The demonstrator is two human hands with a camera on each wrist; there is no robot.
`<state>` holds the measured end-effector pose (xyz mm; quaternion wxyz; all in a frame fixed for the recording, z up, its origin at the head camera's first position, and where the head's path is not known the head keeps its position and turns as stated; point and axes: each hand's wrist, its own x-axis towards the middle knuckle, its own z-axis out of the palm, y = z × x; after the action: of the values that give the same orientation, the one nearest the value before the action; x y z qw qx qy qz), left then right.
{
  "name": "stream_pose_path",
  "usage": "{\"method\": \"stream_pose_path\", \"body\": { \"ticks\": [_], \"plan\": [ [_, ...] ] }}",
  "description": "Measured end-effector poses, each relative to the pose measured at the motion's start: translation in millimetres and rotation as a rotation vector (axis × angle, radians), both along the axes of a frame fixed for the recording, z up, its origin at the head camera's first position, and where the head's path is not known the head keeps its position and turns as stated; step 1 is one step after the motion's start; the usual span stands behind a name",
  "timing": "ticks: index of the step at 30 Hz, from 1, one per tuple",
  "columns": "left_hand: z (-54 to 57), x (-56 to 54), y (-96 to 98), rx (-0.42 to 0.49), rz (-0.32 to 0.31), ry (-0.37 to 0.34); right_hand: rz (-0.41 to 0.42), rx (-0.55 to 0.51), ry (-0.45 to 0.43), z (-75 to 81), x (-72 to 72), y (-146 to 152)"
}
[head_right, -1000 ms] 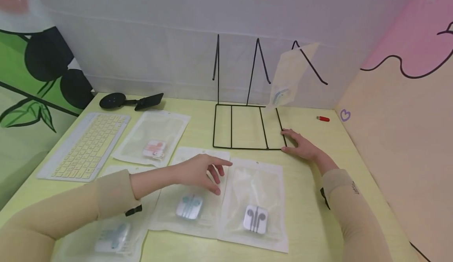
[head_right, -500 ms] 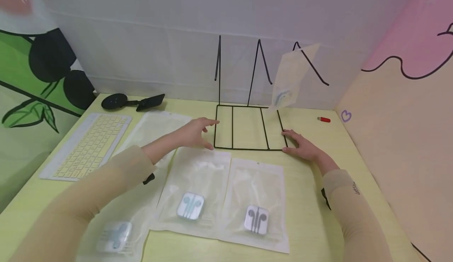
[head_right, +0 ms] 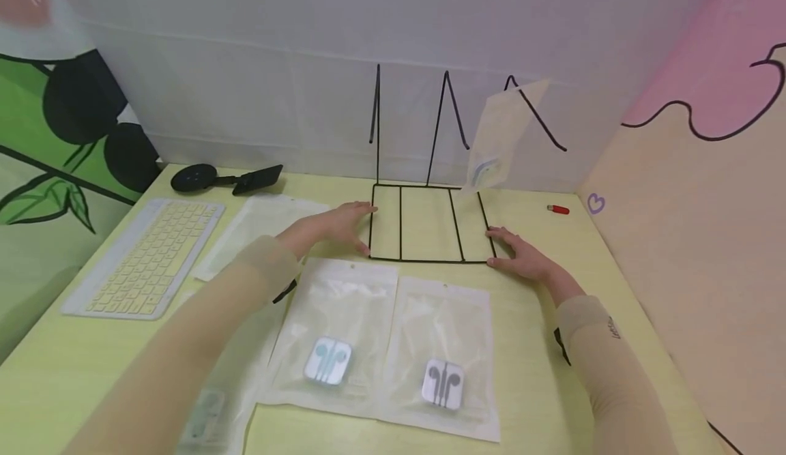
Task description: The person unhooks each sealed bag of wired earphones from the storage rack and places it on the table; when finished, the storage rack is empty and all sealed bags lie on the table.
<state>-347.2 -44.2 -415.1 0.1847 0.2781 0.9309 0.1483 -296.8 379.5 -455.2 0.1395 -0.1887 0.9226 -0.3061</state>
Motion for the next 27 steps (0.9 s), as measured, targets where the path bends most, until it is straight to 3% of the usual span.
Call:
{"method": "stream_pose_path", "body": {
  "ticks": [10,17,27],
  "plan": [
    [-3.3,-0.1,0.8,0.007,0.061,-0.113,0.006,-0.008,-0.01,-0.5,-0.9,0.5],
    [-5.5,-2.3,-1.9,-0.01,0.039,-0.07,0.013,-0.017,0.0,1.6,-3.9,-2.2],
    [-2.4,5.3,-0.4,-0.036,0.024,-0.052,-0.001,-0.023,-0.016,3.7,-1.8,0.0]
  ]
}}
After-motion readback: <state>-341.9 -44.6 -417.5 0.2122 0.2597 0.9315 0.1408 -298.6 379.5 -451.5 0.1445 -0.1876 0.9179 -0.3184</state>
